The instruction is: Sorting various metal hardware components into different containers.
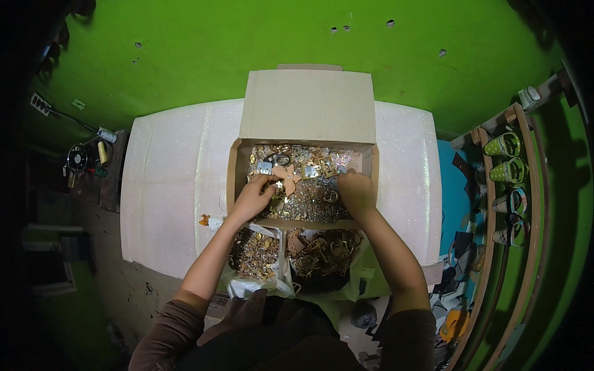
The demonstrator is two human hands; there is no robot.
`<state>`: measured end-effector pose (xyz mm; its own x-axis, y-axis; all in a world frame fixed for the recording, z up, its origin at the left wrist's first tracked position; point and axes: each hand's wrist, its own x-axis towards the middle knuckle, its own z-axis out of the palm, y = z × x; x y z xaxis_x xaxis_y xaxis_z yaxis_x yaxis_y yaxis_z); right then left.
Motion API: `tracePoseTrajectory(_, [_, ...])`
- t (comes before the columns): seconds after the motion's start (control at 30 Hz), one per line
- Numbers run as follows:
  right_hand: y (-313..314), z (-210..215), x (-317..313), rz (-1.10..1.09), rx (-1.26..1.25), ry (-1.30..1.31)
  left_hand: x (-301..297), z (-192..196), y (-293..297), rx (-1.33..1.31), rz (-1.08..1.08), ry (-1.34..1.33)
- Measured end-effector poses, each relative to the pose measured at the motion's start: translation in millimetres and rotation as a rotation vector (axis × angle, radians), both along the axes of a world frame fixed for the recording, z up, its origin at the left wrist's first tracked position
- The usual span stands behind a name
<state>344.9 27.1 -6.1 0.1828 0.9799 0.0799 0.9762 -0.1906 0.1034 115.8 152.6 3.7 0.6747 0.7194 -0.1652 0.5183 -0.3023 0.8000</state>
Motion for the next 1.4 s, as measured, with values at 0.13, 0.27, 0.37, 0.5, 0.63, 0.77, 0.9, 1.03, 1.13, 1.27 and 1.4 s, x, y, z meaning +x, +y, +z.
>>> tracePoseTrajectory(0.13, [-6,-12,1,-0.022,-0.055,0.004,2,-5,3,-0.034,-0.065,0.086])
tracePoseTrajectory(0.27, [-6,-9,4,-0.061,-0.162,0.144,6,-9,1,-0.053,-0.133,0.107])
tracePoseTrajectory(0.37, [-1,-8,6,-0.071,-0.298,0.307,7,-13,-2,-0.070,-0.176,0.069])
tracePoseTrajectory(0.5, [8,-10,-7,-0.103,-0.492,0.757,9,-18,-5,-0.059,-0.201,0.074])
tracePoseTrajectory(0.63, [14,-18,-10,-0.229,-0.355,1.357,10,-9,-2,-0.108,-0.185,0.071])
tracePoseTrajectory(0.77, [16,-5,-9,-0.187,-0.114,1.229,4,-8,1,-0.143,-0.159,0.079])
tracePoseTrajectory(0.9, [11,10,-6,-0.044,-0.153,0.660,3,-13,0,-0.150,-0.140,0.096])
tracePoseTrajectory(1.03, [-1,-2,-12,-0.067,-0.306,0.669,5,-15,0,-0.126,-0.145,0.114])
tracePoseTrajectory(1.13, [-4,-9,-24,-0.282,-0.331,0.493,4,-15,0,-0.115,-0.134,0.130])
tracePoseTrajectory(1.27, [-4,-15,-22,-0.172,-0.381,0.651,4,-10,-1,-0.123,-0.127,0.128])
tracePoseTrajectory(1.4, [4,-18,-18,-0.009,-0.484,1.142,5,-12,-1,-0.108,-0.136,0.118])
